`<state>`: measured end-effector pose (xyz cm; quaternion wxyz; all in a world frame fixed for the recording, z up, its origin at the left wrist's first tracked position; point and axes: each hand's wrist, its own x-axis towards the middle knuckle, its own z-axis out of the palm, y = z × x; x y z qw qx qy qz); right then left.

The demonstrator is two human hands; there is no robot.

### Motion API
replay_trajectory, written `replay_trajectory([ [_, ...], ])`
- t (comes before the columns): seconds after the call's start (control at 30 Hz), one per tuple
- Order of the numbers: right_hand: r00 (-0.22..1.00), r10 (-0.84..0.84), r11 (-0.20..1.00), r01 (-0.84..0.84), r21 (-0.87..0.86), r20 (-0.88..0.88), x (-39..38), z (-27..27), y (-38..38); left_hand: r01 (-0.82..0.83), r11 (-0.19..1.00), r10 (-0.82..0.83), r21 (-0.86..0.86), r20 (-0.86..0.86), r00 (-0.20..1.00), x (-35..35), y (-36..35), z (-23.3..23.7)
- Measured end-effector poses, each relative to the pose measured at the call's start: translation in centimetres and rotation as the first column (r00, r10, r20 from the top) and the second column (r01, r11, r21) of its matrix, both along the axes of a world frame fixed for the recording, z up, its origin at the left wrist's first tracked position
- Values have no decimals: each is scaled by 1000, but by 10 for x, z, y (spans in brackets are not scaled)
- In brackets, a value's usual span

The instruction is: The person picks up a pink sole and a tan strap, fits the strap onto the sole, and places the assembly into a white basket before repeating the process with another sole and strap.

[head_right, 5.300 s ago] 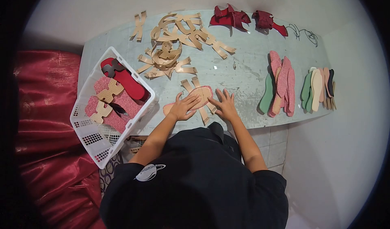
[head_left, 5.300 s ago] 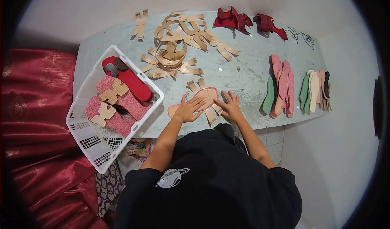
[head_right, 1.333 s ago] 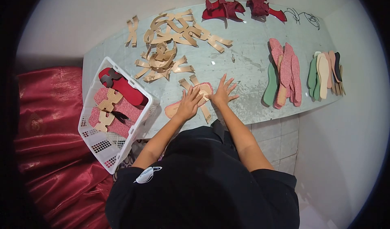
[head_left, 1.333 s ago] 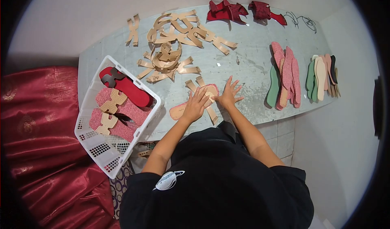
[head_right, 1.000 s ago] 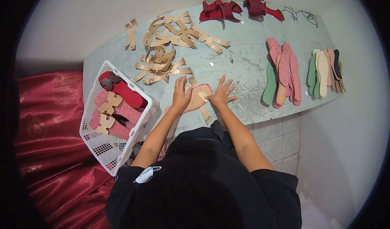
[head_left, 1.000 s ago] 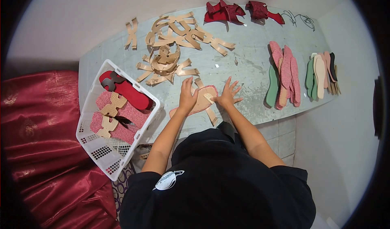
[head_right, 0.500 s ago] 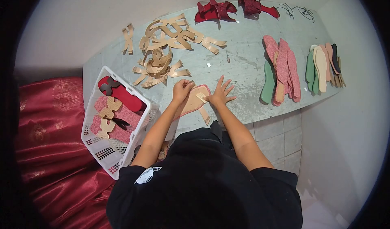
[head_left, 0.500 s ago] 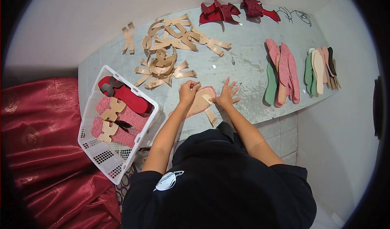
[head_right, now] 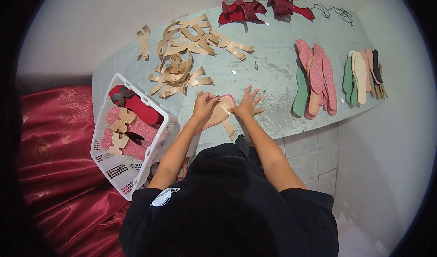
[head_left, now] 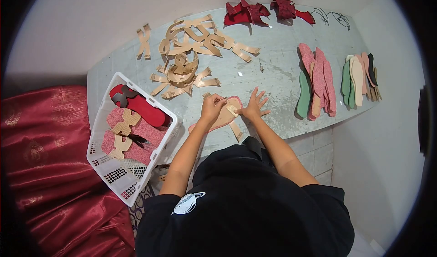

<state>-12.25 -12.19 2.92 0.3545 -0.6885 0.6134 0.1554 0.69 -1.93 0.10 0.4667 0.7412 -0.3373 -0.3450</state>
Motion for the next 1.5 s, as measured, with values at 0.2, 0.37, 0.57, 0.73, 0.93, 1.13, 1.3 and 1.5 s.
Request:
replay_trajectory([
  [0.2, 1000, -7, 1000, 7, -4, -10, 1, 0, 0, -31, 999, 31, 7, -78, 996, -8, 4, -1],
  [0.37, 1000, -3, 1000, 3, -2, -12, 1, -2, -1, 60, 996, -66, 59, 101, 993, -11, 4, 13],
  [0.57, 1000, -10, 1000, 10, -4, 7, 0, -4, -1, 118, 992, -124, 35, 279, 952, -11, 7, 16],
  [0.73, 1000, -11, 1000, 11, 0, 5, -1, -2, -1, 147, 989, -144, 14, 315, 938, -11, 10, 16],
  [0.93, 1000, -4, 1000, 4, -5, -2, -2, -3, 0, 146, 989, -138, 5, 351, 926, -13, 11, 14],
  [1.13, 1000, 3, 1000, -3, -12, 5, -3, -3, 0, 80, 997, -79, 10, 348, 934, -22, 11, 12],
  [1.3, 965, 263, 958, -261, -120, 2, -8, 5, -1, -80, 983, 153, -165, 491, 857, -48, 15, -14],
  [1.5, 752, 658, 731, -648, -213, -31, -6, -3, -16, -95, 985, 147, -147, 397, 906, -50, 18, -18],
])
